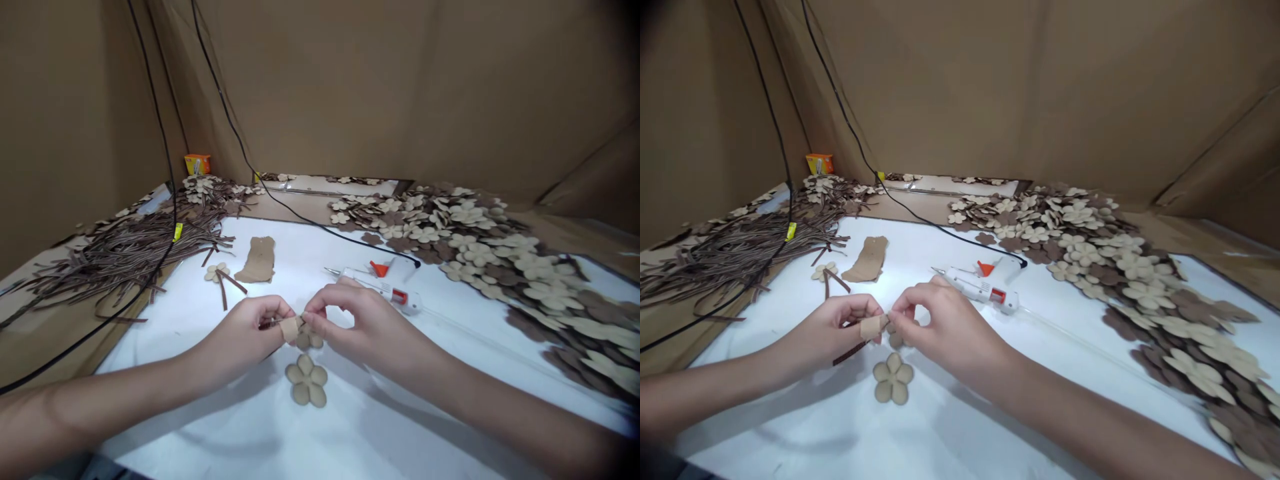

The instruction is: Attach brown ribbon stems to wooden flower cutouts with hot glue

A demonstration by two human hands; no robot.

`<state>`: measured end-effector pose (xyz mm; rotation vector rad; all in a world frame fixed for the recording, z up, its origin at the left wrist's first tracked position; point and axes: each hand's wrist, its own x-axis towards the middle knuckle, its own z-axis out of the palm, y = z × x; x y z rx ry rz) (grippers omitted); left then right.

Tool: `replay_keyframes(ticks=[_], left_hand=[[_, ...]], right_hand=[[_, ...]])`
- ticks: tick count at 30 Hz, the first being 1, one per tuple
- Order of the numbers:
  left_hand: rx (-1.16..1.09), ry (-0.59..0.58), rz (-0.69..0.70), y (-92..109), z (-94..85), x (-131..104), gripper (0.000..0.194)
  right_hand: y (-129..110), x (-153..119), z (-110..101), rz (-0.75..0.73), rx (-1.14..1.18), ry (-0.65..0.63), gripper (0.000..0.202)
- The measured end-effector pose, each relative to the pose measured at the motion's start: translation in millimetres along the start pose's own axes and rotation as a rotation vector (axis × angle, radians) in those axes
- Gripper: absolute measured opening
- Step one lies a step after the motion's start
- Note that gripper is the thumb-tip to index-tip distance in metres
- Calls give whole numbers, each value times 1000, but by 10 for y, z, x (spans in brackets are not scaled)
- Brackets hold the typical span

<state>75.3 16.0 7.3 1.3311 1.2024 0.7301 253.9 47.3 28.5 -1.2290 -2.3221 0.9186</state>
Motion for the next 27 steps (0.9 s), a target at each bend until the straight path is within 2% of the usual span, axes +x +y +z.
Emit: replay_keyframes(ticks=[5, 11, 17, 21, 27], left_hand=[[61, 4, 3, 76, -17, 5, 17], [105, -13, 0, 25, -6, 50, 20], [110, -38, -35, -81, -3, 152, 18], [176, -20, -78, -95, 3, 167, 15], [245, 6, -149, -71, 22, 153, 18]], right_hand=[[71, 14, 7, -24, 54, 6, 21], [154, 27, -5, 0, 174, -90, 23], [208, 26, 45, -11, 8, -21, 21], [257, 50, 74, -18, 29, -96, 19], [299, 65, 91, 21, 57, -140, 17]])
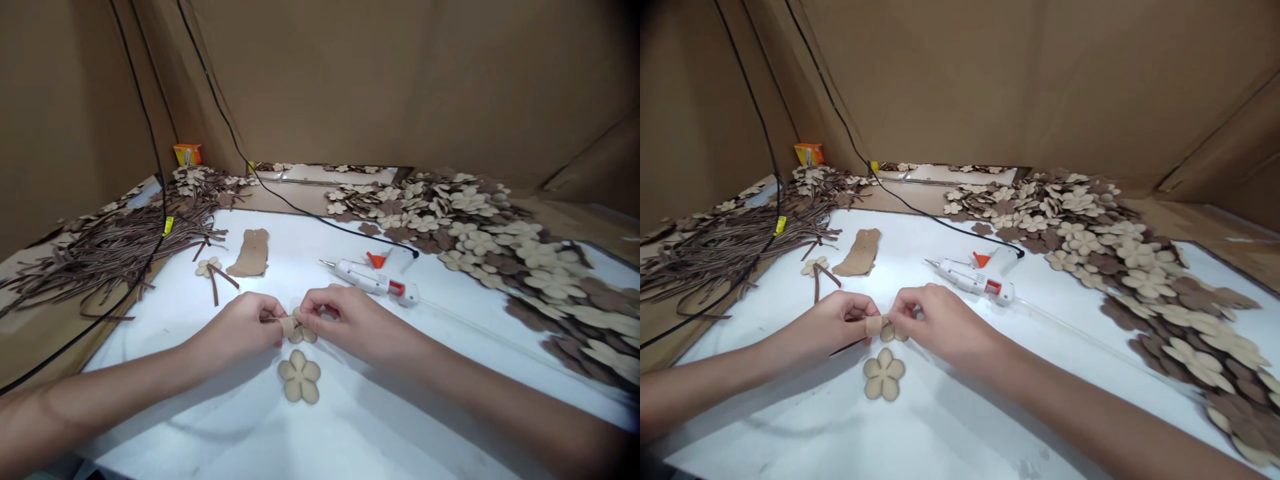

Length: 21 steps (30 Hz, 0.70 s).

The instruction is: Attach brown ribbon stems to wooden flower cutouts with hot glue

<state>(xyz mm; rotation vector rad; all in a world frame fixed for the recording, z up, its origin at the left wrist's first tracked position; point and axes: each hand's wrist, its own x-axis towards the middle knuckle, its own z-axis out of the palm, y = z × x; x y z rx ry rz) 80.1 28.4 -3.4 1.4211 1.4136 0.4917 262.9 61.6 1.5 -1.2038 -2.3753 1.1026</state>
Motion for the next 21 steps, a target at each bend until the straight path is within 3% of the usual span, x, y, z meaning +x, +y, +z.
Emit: replay_keyframes(ticks=[21], left_hand=[[142, 105, -2, -11, 53, 56, 13]], right_hand=[[74, 10, 52, -37, 87, -14, 10]])
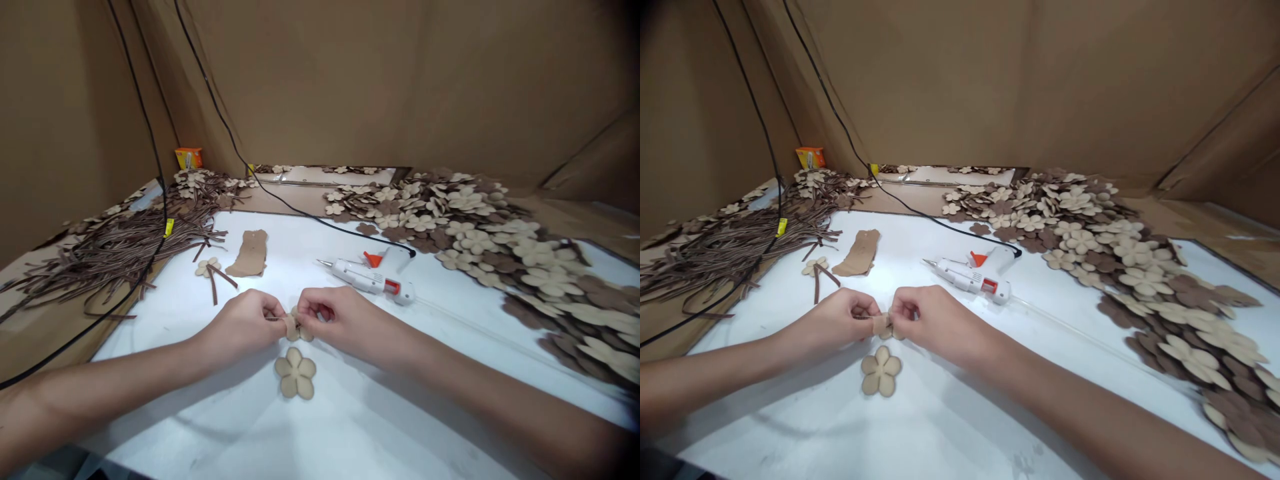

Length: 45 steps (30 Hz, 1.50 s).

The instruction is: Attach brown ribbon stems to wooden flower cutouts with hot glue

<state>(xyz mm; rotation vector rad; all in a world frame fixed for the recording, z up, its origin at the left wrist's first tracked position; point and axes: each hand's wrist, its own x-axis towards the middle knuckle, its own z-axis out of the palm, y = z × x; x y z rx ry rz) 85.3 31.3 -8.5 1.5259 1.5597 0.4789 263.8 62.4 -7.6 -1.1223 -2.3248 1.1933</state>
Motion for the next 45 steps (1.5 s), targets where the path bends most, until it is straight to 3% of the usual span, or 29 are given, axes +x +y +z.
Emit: replay_keyframes(ticks=[11, 26, 32, 37, 41, 45], left_hand=[[11, 24, 27, -67, 13, 39, 12], [237, 28, -29, 76, 5, 58, 11], [246, 3, -50, 51, 3, 104, 14], [226, 0, -16, 42, -1, 112, 15], [206, -5, 18, 19, -5, 125, 16], [201, -7, 18, 28, -11, 118, 15]], right_hand=[[-117, -26, -79, 24, 21, -42, 7], [-47, 38, -44, 98, -21, 4, 7], [26, 78, 37, 48, -80, 43, 7], [108, -69, 96, -94, -176, 185, 10], [150, -232, 72, -444, -498, 316, 25], [194, -250, 33, -731, -719, 255, 31]])
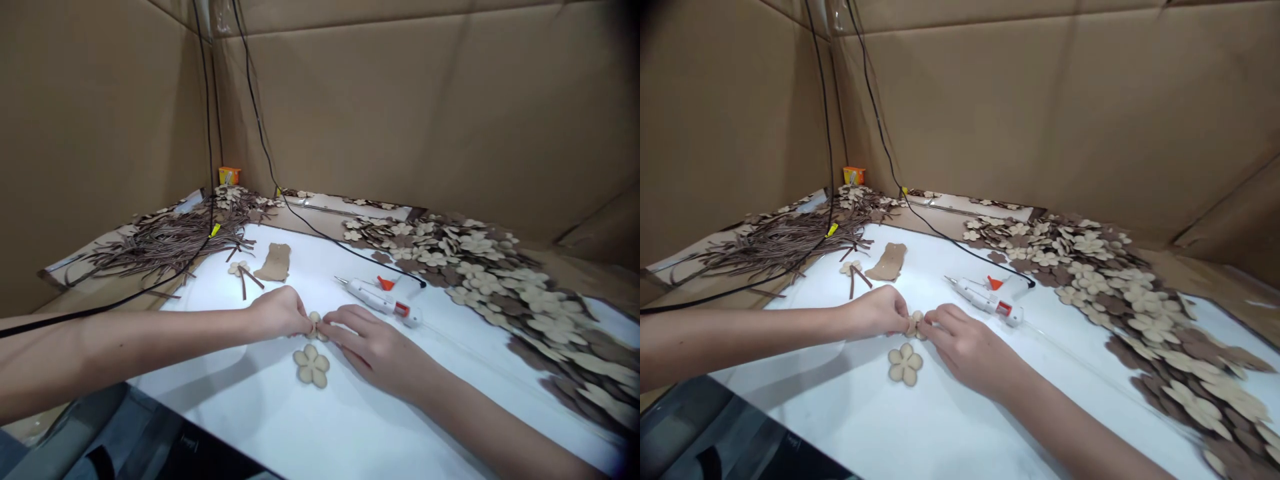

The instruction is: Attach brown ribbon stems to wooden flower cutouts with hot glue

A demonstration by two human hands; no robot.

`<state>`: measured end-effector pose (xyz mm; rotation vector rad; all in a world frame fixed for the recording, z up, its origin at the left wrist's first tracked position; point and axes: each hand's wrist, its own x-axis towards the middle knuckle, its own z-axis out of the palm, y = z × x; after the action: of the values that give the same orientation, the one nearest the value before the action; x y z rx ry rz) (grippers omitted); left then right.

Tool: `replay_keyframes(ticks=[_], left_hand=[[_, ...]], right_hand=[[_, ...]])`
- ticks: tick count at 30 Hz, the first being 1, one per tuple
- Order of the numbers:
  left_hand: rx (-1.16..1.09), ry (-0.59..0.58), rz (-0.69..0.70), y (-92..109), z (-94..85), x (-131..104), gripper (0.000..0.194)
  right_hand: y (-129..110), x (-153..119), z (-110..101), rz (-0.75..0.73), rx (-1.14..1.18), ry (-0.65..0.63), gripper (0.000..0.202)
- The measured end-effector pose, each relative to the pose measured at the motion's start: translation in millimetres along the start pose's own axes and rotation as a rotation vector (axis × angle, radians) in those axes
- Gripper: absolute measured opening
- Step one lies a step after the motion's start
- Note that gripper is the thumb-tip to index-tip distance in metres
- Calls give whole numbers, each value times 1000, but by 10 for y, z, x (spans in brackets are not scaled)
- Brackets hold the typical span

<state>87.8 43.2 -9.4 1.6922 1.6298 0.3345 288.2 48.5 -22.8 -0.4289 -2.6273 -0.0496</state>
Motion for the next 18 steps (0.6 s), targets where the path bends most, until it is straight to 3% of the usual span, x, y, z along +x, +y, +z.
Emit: replay_keyframes(ticks=[4, 10, 18], left_hand=[[1, -7, -8, -5, -9, 3, 14], [-36, -67, 12, -32, -45, 48, 16], [-121, -153, 50, -38, -136, 75, 18]], right_hand=[[57, 9, 31, -122, -31, 2, 29], [89, 18, 52, 48, 112, -19, 30], [127, 26, -15, -125, -98, -62, 30]])
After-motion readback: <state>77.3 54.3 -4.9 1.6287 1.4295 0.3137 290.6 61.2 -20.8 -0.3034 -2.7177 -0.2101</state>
